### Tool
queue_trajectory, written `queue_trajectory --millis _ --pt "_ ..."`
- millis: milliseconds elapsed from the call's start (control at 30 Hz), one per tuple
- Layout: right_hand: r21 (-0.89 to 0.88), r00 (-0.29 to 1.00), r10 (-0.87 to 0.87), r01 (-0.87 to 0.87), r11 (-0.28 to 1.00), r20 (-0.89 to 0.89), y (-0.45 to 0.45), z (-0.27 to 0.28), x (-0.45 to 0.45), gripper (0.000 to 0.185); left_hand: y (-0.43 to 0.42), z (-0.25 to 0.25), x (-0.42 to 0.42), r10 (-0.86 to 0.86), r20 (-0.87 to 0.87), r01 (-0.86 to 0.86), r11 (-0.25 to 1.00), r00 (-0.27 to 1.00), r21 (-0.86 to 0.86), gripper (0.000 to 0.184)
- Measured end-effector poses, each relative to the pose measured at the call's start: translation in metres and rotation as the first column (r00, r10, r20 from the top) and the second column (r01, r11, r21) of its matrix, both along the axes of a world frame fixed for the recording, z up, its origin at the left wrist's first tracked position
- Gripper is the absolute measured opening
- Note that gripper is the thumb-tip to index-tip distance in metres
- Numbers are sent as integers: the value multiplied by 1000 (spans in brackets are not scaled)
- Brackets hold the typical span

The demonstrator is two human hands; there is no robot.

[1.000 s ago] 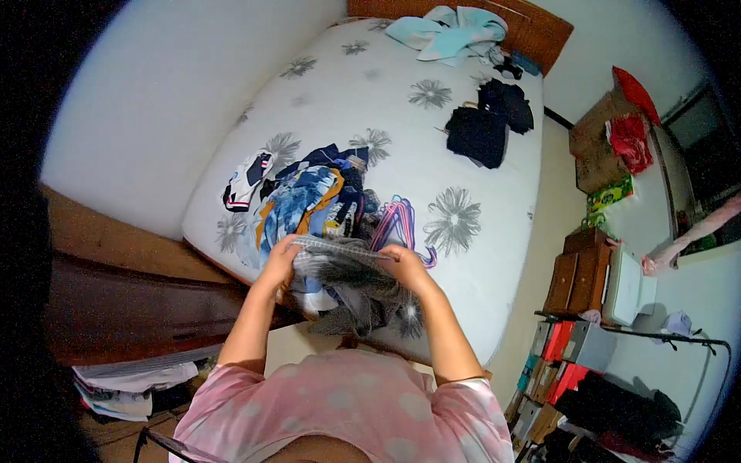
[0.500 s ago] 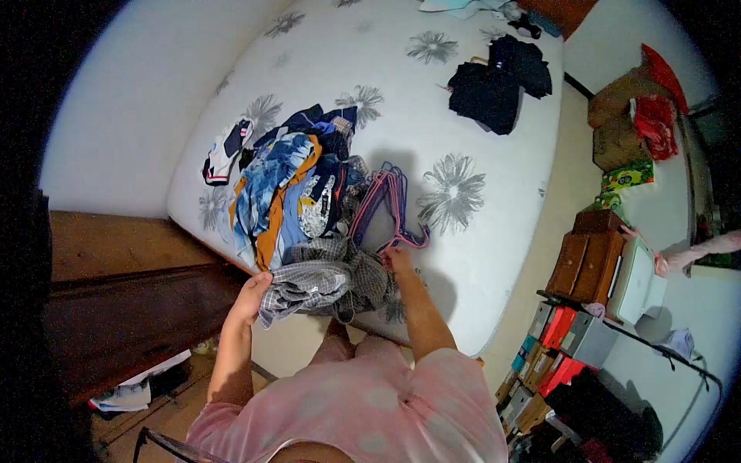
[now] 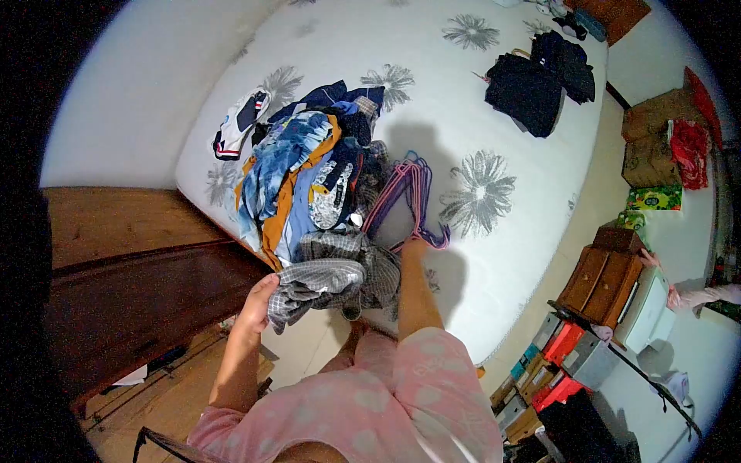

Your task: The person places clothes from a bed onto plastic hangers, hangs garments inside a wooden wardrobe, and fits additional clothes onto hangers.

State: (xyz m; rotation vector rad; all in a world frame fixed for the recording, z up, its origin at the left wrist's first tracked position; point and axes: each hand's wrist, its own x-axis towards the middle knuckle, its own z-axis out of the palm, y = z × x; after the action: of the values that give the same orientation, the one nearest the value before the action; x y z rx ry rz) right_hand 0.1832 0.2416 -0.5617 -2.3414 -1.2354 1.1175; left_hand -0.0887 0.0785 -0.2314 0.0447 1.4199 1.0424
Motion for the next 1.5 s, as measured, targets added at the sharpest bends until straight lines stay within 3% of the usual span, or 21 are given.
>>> queue_trajectory --millis 67,167,267,367,467,567,667,767,867,967,1067,1167,1267,1367,1467,1500 --pt "1 997 43 -43 999 58 0 29 -1 21 -2 0 -1 -8 -2 8 1000 1000 -2 21" --pt "94 998 -58 59 994 -14 -7 33 -5 28 -10 -3 -4 -35 10 34 999 999 15 23" --pt "84 971 -86 107 991 -224 -12 42 -5 27 -14 8 -6 -97 -20 96 995 995 -34 26" --pt "129 949 -88 132 983 -301 -19 27 -3 31 -23 10 -9 -130 -11 129 991 992 -31 26" --pt "6 940 -175 185 983 -294 -21 43 -3 33 -23 28 -5 -166 -98 160 985 981 -70 25" --pt "108 961 -35 67 992 -274 -29 0 -3 31 -30 20 -14 -193 -50 194 981 980 7 24" --pt "142 965 -12 51 989 -263 -24 85 -10 26 -32 12 -14 -179 -22 180 983 984 21 23" --pt "198 996 19 -1 980 -90 -16 47 -14 35 -31 16 -9 -147 -8 147 989 989 1 23" --pt "34 999 33 -33 999 3 -7 31 -23 36 -31 16 -7 -123 -25 122 992 992 -19 22" --pt "-25 995 81 -82 996 -50 2 -2 -26 34 -29 24 -3 -87 -46 85 995 995 -53 23" --pt "49 991 122 -120 992 -51 4 -15 -23 30 -29 29 -1 -87 -58 84 996 995 -41 23" --pt "191 956 47 9 982 -288 6 44 -26 28 -30 28 -1 -84 -43 81 995 996 -49 24" --pt "300 891 271 -163 940 -364 2 84 -22 26 -32 27 -1 -120 -33 120 993 992 -3 26" --pt "471 647 314 80 879 -695 -23 134 -23 27 -38 26 -5 -167 -50 168 986 985 3 27" --pt "490 608 346 81 868 -714 -45 218 -11 27 -40 43 -4 -184 3 184 981 983 59 25" --pt "483 662 331 53 874 -672 -50 227 -2 27 -42 47 -6 -171 30 168 982 985 82 25"
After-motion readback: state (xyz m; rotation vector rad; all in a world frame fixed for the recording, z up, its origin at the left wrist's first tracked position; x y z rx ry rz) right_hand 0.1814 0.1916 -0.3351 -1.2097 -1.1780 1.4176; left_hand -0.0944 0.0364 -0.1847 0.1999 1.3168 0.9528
